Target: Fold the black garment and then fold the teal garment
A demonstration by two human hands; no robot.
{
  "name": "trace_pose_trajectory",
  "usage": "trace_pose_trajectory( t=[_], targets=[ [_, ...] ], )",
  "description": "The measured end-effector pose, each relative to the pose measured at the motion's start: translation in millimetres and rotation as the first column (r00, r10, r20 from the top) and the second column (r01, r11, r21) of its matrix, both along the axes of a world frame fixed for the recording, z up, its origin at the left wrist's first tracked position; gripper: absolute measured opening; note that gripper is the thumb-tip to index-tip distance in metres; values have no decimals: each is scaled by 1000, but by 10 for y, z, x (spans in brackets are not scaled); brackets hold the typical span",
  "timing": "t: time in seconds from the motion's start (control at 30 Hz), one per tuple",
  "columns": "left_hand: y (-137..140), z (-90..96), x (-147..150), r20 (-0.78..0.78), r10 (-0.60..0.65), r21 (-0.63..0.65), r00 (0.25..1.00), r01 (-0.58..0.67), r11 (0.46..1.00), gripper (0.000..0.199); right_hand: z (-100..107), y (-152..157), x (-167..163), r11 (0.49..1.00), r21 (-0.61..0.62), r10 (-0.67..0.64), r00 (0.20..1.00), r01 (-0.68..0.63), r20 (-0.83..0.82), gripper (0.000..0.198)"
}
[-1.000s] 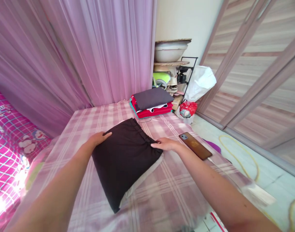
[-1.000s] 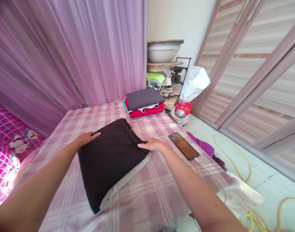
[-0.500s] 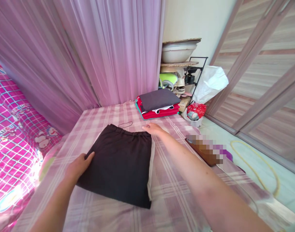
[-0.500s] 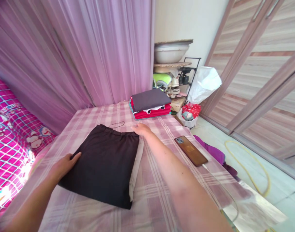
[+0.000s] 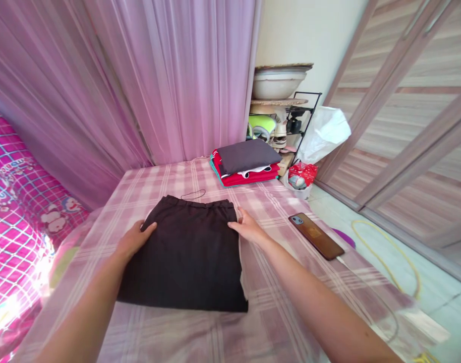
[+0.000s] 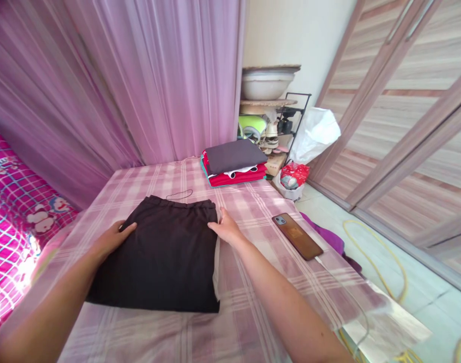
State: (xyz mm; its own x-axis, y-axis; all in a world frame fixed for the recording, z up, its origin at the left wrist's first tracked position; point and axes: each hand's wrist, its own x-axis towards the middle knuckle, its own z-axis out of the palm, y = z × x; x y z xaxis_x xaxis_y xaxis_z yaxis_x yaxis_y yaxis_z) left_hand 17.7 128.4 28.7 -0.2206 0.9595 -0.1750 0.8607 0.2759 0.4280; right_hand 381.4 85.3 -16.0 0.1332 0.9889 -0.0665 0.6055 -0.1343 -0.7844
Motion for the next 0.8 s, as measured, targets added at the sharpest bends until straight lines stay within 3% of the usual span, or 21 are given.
trace_pose_trajectory(
  t=[0.1, 0.2, 0.3, 0.4, 0.57, 0.7, 0.8],
  targets=[
    [-158, -81, -56, 31, 68, 38, 997, -69, 997, 80, 214, 382, -66, 1000, 27, -1, 1000, 1, -2, 77],
    [-207, -29, -93, 26, 55, 31, 998, -56, 998, 78, 396, 653, -90, 999, 33, 32, 994, -35, 104, 66],
    [-82, 129, -110, -49, -21, 92, 999, 26, 995, 59, 471, 728, -108, 999, -2, 38, 986, -38, 161, 50],
    [104, 277, -104, 6, -26, 76, 1000, 26, 997, 48, 480, 694, -111, 1000, 11, 23, 991, -25, 134, 38],
    [222, 360, -130, 185, 1, -68, 983, 12, 998, 40, 550, 695, -86, 999, -3, -36, 999, 36, 2, 39],
    [172, 372, -190, 382, 30, -154, 924, 31, 988, 38, 672, 717, -91, 998, -65, 9, 984, -20, -176, 30],
    [145, 388, -183, 338, 21, -147, 941, 31, 989, 42, 737, 700, -105, 988, -132, 38, 956, -79, -291, 24]
  ],
)
